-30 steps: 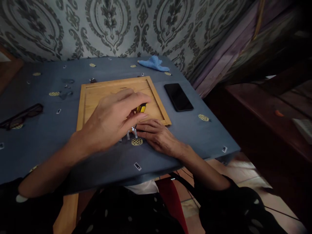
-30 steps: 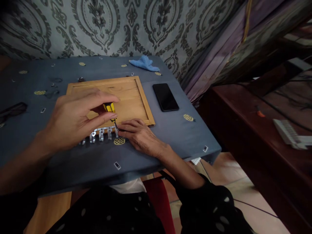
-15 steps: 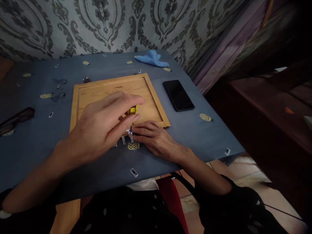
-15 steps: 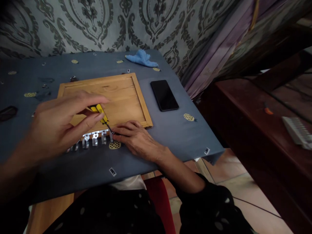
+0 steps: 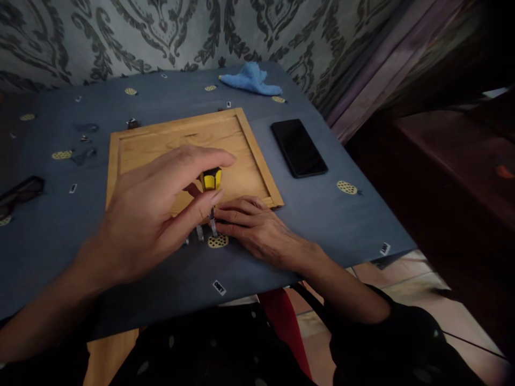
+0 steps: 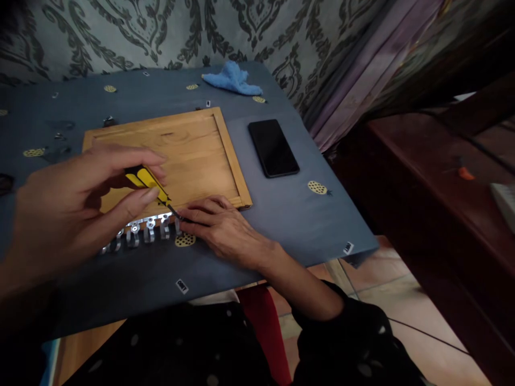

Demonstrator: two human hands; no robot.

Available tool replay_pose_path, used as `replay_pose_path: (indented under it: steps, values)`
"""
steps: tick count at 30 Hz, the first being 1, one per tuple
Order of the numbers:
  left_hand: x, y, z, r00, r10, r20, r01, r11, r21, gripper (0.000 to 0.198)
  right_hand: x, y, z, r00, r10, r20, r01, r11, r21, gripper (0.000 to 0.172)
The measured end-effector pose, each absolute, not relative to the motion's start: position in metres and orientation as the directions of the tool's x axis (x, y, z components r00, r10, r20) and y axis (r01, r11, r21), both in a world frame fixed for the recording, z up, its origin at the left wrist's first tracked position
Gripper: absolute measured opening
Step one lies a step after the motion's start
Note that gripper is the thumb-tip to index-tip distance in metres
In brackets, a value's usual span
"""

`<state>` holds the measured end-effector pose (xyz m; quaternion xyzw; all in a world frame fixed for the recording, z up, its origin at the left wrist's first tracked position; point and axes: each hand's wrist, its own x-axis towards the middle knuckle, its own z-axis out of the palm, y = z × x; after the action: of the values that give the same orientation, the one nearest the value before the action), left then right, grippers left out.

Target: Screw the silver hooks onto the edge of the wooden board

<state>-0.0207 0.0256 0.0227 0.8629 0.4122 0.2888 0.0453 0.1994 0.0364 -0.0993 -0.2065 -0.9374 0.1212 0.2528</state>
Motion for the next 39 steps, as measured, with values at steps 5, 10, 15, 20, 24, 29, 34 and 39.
replay_pose_path:
  steps: [5,10,15,20,24,29,34,39]
  values:
    - [-0.022,0.029,0.021,0.514,0.711,0.481,0.673,-0.682,0.288,0.023,0.200,0.035,-0.097,-0.793,0.456,0.404,0.334,0.880,-0.337,0.036]
    - [-0.027,0.029,0.028,0.543,0.714,0.443,0.654,-0.690,0.310,0.027,0.200,0.035,-0.098,-0.790,0.456,0.410,0.332,0.880,-0.341,0.036]
    - [-0.028,0.024,0.033,0.465,0.772,0.434,0.734,-0.610,0.298,0.029,0.199,0.035,-0.101,-0.778,0.455,0.434,0.326,0.882,-0.342,0.036]
    - [-0.030,0.024,0.032,0.479,0.764,0.433,0.737,-0.618,0.274,0.028,0.199,0.035,-0.099,-0.779,0.447,0.440,0.325,0.887,-0.327,0.034]
    - [-0.028,0.028,0.030,0.519,0.738,0.431,0.721,-0.649,0.244,0.028,0.199,0.036,-0.099,-0.775,0.435,0.458,0.319,0.895,-0.310,0.033]
    - [-0.027,0.025,0.029,0.487,0.756,0.437,0.749,-0.619,0.237,0.027,0.199,0.036,-0.099,-0.775,0.439,0.454,0.323,0.893,-0.312,0.033]
    - [-0.026,0.027,0.027,0.493,0.759,0.426,0.749,-0.619,0.235,0.027,0.199,0.036,-0.099,-0.783,0.457,0.422,0.332,0.880,-0.339,0.036]
    - [-0.026,0.033,0.025,0.531,0.699,0.479,0.693,-0.684,0.230,0.025,0.199,0.036,-0.100,-0.776,0.452,0.440,0.316,0.882,-0.348,0.036]
